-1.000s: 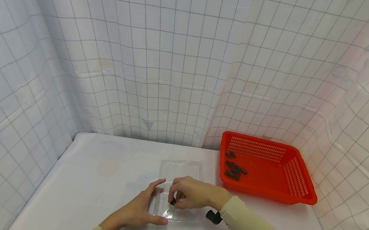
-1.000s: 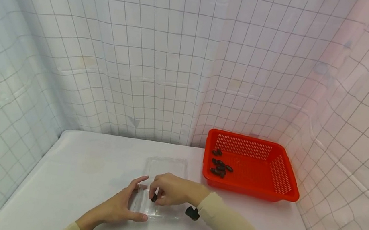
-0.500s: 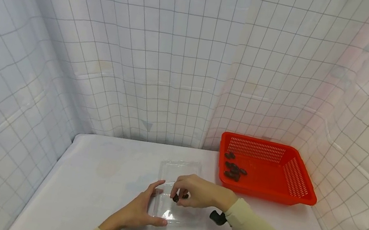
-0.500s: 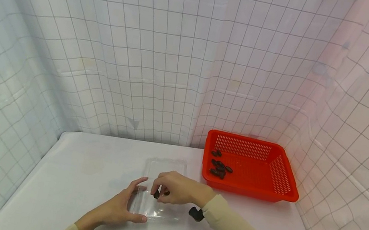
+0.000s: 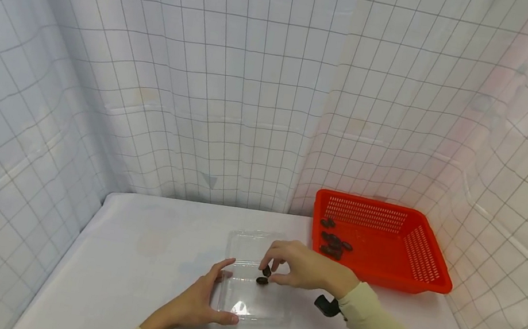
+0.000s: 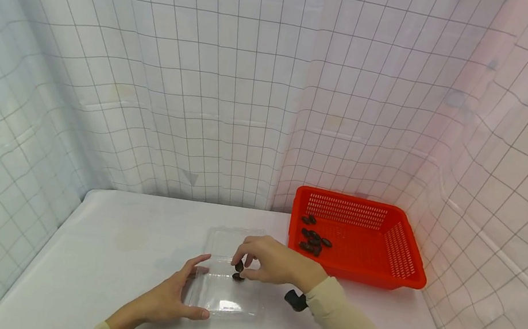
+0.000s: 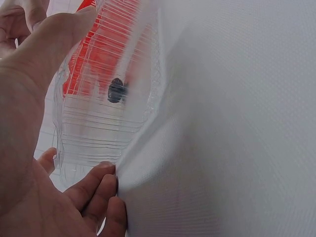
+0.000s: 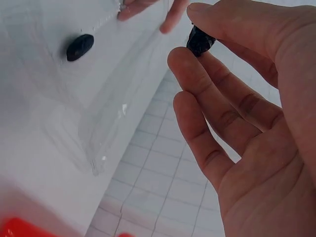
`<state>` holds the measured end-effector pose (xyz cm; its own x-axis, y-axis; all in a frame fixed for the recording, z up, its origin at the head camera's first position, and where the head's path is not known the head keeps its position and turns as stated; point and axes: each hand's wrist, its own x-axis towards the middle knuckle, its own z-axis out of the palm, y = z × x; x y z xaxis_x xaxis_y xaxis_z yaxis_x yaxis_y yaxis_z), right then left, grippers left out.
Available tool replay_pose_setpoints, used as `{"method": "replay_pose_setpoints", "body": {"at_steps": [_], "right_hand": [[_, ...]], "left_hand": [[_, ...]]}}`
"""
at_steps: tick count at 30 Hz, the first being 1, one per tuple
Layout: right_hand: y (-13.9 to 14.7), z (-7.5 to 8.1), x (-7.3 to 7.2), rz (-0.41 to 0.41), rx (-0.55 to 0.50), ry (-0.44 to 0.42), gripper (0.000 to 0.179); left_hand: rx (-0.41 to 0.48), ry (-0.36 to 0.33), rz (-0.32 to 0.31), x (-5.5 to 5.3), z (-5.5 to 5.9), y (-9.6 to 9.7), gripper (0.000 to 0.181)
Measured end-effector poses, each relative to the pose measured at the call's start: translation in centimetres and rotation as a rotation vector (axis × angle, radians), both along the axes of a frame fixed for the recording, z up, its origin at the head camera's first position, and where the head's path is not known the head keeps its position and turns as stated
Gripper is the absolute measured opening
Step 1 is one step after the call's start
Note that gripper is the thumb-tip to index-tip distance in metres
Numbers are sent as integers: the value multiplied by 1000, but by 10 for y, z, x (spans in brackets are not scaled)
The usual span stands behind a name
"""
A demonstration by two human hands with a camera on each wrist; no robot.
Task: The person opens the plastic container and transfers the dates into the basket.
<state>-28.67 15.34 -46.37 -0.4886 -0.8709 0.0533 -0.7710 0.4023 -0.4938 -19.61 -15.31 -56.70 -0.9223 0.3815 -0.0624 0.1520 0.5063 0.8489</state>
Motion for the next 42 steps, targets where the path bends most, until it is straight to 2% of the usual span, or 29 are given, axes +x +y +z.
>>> {"method": "replay_pose_setpoints", "body": {"at_steps": [4, 9, 15, 19, 26, 35, 42], "right_hand": [[14, 6, -3, -45, -18, -8, 23], [34, 15, -10, -94, -38, 25, 24], [56, 28, -15, -199, -54, 4, 24], [71, 33, -20, -252, -71, 22, 25], [96, 32, -33, -314, -100, 38, 25], [123, 30, -53, -404, -42, 87, 29], [141, 28, -64, -466, -37, 52, 30]], "left_hand": [[-2, -5, 1, 0, -1, 1, 131], [9, -26, 3, -1, -2, 1, 131], [18, -32, -2, -1, 0, 0, 131], [11, -31, -3, -1, 0, -1, 131], [-1, -30, 2, 0, 2, -1, 132], [10, -38, 1, -1, 1, -1, 132], [2, -32, 3, 1, 1, -1, 131]]}}
